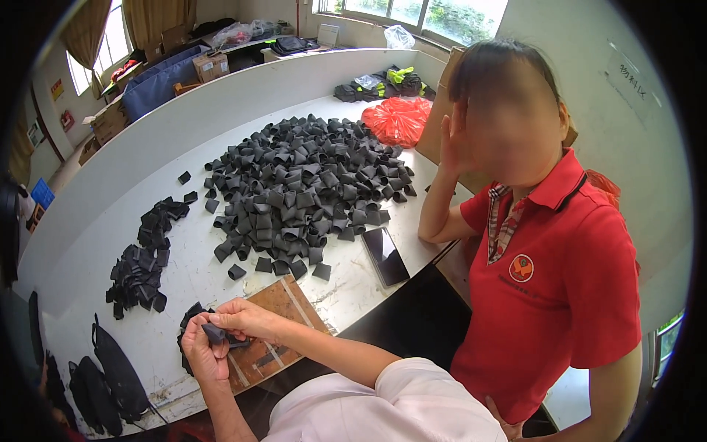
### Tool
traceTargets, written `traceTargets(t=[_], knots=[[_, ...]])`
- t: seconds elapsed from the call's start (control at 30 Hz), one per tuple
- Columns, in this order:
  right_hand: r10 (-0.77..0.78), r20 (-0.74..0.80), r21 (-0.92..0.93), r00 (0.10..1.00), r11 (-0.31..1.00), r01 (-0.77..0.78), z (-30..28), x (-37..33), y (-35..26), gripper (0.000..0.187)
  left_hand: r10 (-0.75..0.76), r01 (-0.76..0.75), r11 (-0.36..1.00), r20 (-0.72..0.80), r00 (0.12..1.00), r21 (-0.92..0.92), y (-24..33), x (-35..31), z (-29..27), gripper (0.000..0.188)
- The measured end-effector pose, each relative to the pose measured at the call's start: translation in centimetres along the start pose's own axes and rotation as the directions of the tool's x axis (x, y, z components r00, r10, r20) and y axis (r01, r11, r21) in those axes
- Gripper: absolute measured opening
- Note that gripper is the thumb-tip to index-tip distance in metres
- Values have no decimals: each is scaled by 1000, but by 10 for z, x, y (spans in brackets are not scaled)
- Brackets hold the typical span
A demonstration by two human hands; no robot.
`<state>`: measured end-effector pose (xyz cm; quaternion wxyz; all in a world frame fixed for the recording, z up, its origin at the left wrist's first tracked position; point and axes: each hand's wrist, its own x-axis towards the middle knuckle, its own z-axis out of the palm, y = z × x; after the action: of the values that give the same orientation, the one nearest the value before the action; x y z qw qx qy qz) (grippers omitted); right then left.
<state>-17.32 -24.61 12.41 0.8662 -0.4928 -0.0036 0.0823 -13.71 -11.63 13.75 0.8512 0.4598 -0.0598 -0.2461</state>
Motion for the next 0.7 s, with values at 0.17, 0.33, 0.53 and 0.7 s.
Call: traceTargets(t=[0.17, 0.33, 0.53, 0.7], knots=[[12, -7, 15, 1000, 1000, -12, 0, 0, 1, 28, -36, 39, 998, 53, 998, -57, 2, 2, -5, 13], [-21, 1, 16, 1000, 1000, 21, -2, 1, 6, 29, -39, 40, 999, 67, 997, -7, 1, 2, -5, 10], [-28, 13, 8, 1000, 1000, 28, -5, 2, 7, 29, 2, 0, 998, -21, 1000, 64, -1, 1, 5, 10], [-25, -3, 26, 1000, 999, 25, -3, 2, 7, 29, 21, -19, 998, -32, 999, 64, -3, 2, 3, 11]])
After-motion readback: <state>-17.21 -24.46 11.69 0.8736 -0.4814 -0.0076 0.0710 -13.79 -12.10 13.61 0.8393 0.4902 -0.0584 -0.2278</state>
